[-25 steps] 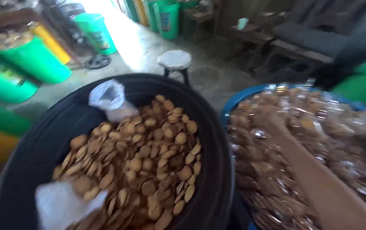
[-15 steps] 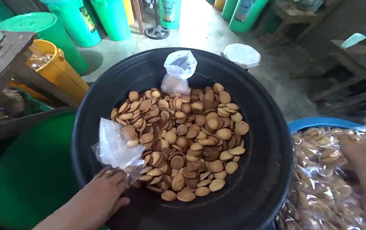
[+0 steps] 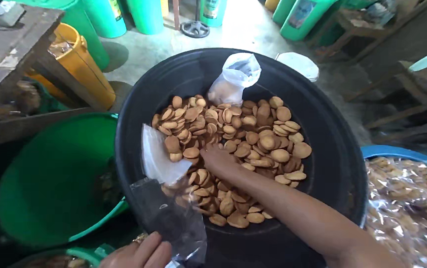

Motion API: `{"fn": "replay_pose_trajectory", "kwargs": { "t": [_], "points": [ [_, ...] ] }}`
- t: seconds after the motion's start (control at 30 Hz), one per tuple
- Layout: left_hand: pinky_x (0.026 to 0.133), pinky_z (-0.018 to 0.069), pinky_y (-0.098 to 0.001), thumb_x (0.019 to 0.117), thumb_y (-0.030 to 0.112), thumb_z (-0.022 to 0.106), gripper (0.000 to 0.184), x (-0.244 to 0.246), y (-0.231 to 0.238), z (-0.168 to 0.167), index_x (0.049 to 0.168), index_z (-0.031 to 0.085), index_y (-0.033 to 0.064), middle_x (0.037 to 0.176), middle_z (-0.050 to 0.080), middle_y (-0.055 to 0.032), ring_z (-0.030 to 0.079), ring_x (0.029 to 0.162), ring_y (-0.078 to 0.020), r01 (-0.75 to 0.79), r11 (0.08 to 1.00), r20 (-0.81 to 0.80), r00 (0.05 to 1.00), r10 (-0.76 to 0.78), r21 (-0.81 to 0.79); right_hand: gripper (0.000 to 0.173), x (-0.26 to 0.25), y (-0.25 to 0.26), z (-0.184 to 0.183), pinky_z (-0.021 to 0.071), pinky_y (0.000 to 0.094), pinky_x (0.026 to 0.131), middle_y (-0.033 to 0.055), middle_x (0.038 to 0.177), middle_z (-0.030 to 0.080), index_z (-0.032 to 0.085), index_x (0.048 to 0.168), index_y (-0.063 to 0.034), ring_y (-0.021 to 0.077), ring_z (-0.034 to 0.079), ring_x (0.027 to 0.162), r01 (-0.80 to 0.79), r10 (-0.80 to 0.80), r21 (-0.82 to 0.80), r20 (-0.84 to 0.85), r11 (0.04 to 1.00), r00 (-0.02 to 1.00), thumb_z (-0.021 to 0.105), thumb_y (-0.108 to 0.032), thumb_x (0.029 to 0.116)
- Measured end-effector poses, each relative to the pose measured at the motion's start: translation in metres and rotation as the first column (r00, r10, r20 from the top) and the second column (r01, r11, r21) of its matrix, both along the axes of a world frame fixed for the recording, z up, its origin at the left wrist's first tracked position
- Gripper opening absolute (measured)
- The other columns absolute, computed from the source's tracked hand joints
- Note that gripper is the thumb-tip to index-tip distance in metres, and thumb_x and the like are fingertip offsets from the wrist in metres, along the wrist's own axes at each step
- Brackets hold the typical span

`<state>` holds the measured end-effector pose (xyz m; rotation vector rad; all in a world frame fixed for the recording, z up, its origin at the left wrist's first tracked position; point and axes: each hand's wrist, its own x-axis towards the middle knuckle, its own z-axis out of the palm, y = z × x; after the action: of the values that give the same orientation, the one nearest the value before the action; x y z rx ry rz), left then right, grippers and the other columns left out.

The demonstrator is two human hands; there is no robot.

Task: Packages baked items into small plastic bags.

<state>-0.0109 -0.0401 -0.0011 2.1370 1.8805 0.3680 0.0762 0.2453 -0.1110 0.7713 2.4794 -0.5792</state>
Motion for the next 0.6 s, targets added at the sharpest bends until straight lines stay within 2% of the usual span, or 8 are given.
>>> {"fn": "replay_pose_trajectory", "kwargs": {
  "t": [0.13,0.17,0.23,0.3,0.37,0.43,0.5,0.6],
  "points": [
    [0.057,0.0502,-0.0307,0.1082,0.031,0.046,0.046,-0.007,0.021,-0.016,0.078,0.061,-0.0013,0.070,0.058,-0.0137,0.059,0.063,-0.0201,-0.102,0.989,0.420,0.906,0.046,0.111,0.044,0.013,0.023,-0.015,0.0405,0.0627,0.109,0.0272,0.142,0.054,0.053,0.144,-0.0028,0.0439,0.052,0.133,0.062,-0.072,-0.180,-0.051,0.982,0.996,0.058,-0.019,0.1027],
    [0.060,0.0506,-0.0255,0.1089,0.039,0.042,0.052,-0.010,0.028,-0.018,0.079,0.060,-0.0001,0.068,0.057,-0.0098,0.058,0.063,-0.0129,-0.147,0.985,0.565,0.822,0.074,0.085,0.044,0.018,0.027,-0.010,0.0409,0.0620,0.109,0.0260,0.142,0.055,0.053,0.143,-0.0039,0.0429,0.053,0.133,0.097,-0.108,-0.166,-0.060,0.981,0.992,0.056,-0.021,0.1034],
    [0.056,0.0501,-0.0154,0.1068,0.049,0.040,0.048,-0.015,0.037,-0.022,0.081,0.059,0.0136,0.065,0.054,0.0068,0.056,0.059,0.0024,-0.241,0.970,0.821,0.546,0.168,-0.038,0.043,0.034,0.032,0.006,0.0433,0.0615,0.106,0.0238,0.141,0.056,0.053,0.145,-0.0078,0.0422,0.055,0.131,0.121,-0.124,-0.048,-0.069,0.991,0.990,0.052,-0.022,0.1042],
    [0.052,0.0503,-0.0128,0.1070,0.047,0.042,0.036,-0.015,0.046,-0.020,0.083,0.062,0.0279,0.066,0.056,0.0181,0.056,0.057,0.0064,-0.310,0.937,0.936,0.255,0.242,-0.158,0.041,0.054,0.036,0.014,0.0442,0.0616,0.105,0.0267,0.144,0.051,0.053,0.146,-0.0086,0.0455,0.052,0.132,0.069,-0.070,0.083,0.002,0.994,0.998,0.047,-0.018,0.1064],
    [0.049,0.0504,-0.0126,0.1078,0.038,0.045,0.030,-0.016,0.063,-0.015,0.089,0.067,0.0302,0.070,0.062,0.0174,0.058,0.056,0.0053,-0.335,0.922,0.967,0.091,0.238,-0.195,0.040,0.078,0.039,0.005,0.0449,0.0645,0.104,0.0318,0.145,0.047,0.055,0.143,-0.0055,0.0509,0.047,0.134,0.030,-0.041,0.142,0.077,0.989,0.996,0.050,-0.008,0.1034],
    [0.049,0.0510,-0.0130,0.1056,0.029,0.049,0.025,-0.022,0.080,-0.007,0.094,0.071,0.0268,0.079,0.066,0.0128,0.060,0.058,0.0032,-0.300,0.942,0.981,0.076,0.178,-0.147,0.039,0.091,0.038,0.004,0.0472,0.0639,0.101,0.0319,0.141,0.050,0.055,0.142,-0.0052,0.0511,0.050,0.131,0.036,-0.057,0.165,0.126,0.986,0.990,0.053,-0.010,0.1036],
    [0.050,0.0542,-0.0150,0.1018,0.028,0.059,0.019,-0.024,0.096,0.004,0.090,0.073,0.0227,0.076,0.068,0.0084,0.063,0.058,0.0005,-0.319,0.947,0.987,0.130,0.097,-0.051,0.038,0.092,0.028,0.020,0.0504,0.0630,0.094,0.0315,0.136,0.053,0.054,0.142,-0.0026,0.0514,0.057,0.122,-0.013,-0.007,0.174,0.114,0.985,0.993,0.049,-0.017,0.1064],
    [0.049,0.0565,-0.0209,0.0993,0.013,0.062,0.016,-0.022,0.124,0.026,0.085,0.056,0.0173,0.070,0.061,0.0041,0.061,0.053,-0.0054,-0.421,0.896,0.957,0.288,-0.018,0.144,0.038,0.089,-0.006,0.028,0.0549,0.0612,0.083,0.0297,0.128,0.060,0.055,0.141,-0.0038,0.0486,0.066,0.106,-0.158,0.161,0.186,-0.003,0.970,0.987,0.046,-0.019,0.1065]
  ]
}}
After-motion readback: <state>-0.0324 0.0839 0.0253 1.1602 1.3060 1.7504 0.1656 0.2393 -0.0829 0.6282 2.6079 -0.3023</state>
